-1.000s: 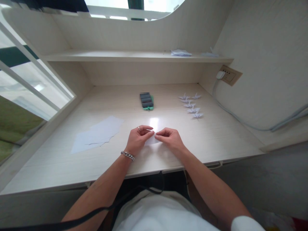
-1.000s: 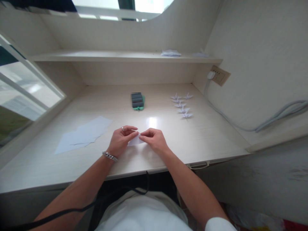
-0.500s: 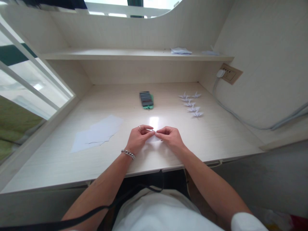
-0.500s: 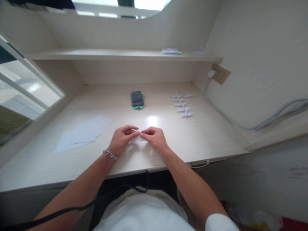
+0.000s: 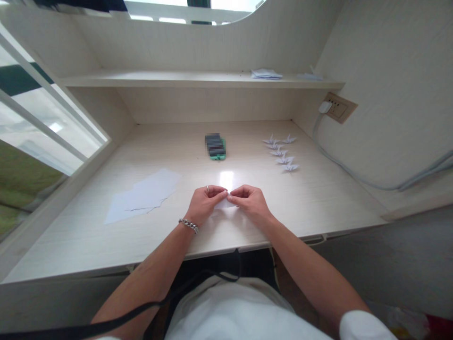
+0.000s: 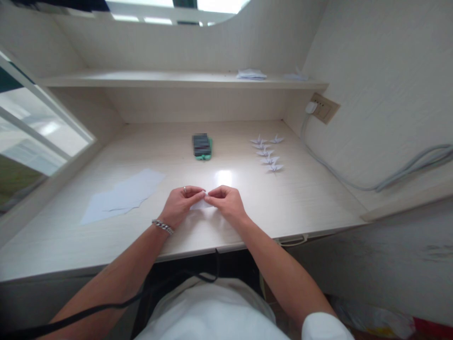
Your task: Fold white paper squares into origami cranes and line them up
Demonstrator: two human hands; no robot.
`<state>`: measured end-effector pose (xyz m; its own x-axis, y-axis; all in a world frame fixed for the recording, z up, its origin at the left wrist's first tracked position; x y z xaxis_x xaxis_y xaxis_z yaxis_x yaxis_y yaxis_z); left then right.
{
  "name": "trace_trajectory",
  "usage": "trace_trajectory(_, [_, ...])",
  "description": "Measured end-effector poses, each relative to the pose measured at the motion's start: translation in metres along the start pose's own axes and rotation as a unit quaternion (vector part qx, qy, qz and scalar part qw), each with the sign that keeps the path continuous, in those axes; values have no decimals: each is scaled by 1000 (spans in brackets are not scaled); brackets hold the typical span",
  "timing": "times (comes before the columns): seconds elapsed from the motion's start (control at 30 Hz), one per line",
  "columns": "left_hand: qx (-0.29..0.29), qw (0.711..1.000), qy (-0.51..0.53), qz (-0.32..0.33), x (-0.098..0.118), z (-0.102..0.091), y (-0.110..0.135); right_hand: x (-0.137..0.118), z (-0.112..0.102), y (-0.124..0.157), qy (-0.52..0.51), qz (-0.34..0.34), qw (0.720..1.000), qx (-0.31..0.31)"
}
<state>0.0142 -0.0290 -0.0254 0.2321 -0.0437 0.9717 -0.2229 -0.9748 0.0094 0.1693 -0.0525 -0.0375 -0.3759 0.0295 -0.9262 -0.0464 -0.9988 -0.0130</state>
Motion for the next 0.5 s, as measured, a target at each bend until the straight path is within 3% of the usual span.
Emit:
trace_trajectory(0.3, [23, 999, -25, 8, 5, -1, 1, -2, 5, 1, 4, -2, 1000, -24])
trace_trajectory(0.5, [-34, 999, 42, -2, -1, -1, 1, -10, 8, 6, 19, -33, 999, -32])
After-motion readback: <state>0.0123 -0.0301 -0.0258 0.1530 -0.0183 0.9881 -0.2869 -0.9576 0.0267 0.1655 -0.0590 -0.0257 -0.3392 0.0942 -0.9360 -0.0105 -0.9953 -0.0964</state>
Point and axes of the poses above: each hand's wrist, its own y-axis away from the middle knuckle, its own z-axis out of the palm, x = y × z, the point moved 4 cm from there along -y, towards the middle knuckle, and after that the axes turned 15 degrees about -y, right-handed, at the moved point
